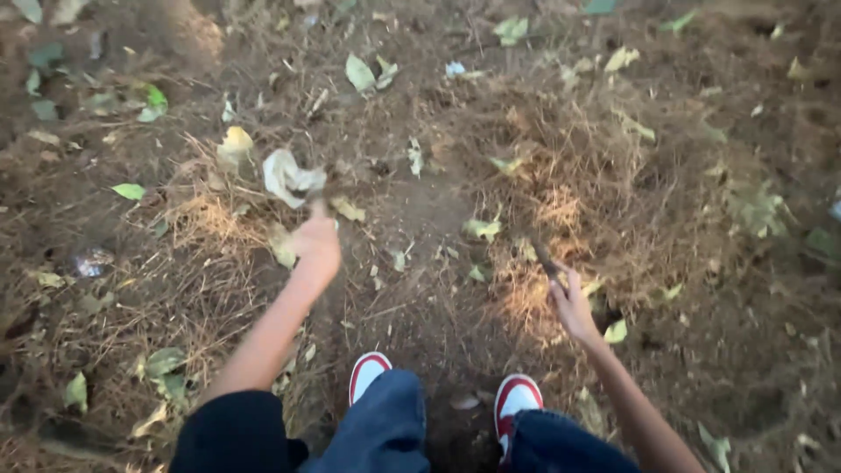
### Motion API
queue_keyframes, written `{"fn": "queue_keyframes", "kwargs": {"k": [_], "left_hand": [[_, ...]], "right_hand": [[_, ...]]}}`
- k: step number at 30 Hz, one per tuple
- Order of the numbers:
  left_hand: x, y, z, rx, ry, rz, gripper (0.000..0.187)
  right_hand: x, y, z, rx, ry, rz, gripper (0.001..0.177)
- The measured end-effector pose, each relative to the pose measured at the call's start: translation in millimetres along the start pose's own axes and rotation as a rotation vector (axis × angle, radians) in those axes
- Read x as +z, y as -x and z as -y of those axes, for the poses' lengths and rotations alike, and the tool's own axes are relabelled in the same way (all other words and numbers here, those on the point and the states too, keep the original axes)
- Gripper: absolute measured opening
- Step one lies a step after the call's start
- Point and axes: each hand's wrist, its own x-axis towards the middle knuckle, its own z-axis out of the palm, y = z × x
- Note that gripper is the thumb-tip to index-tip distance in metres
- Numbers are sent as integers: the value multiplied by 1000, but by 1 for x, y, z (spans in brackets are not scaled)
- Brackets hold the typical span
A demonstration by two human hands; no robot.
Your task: Gathering dried pine needles and leaves into a pile using sticks.
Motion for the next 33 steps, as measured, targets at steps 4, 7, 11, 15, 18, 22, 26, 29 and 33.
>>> {"fn": "queue_keyframes", "kwargs": {"k": [4, 7, 11, 15, 18, 22, 26, 29, 33], "left_hand": [[-94, 63, -90, 113, 598, 98, 56], [-100, 70, -158, 465, 323, 53, 82], [0, 28, -222, 649, 164, -79, 80], [61, -7, -235, 510, 40, -247, 60], [41, -19, -197, 185, 256, -101, 51], [38, -39, -112, -24, 222, -75, 48], [36, -20, -43, -56, 56, -183, 62], [17, 23, -24, -26, 39, -165, 72], [-60, 83, -24, -18, 173, 48, 82]], "right_hand": [[2, 7, 35, -1, -10, -25, 51], [8, 5, 40, 81, 7, 12, 50], [16, 4, 43, 90, -66, 51, 49], [14, 7, 55, 163, -77, 71, 47], [3, 7, 54, 181, -101, 32, 49], [-6, 0, 37, 145, -143, -13, 49], [-11, 2, 36, 90, -216, -44, 52], [-12, 5, 36, 96, -187, -44, 51], [-6, -1, 30, -12, -199, -19, 50]]}}
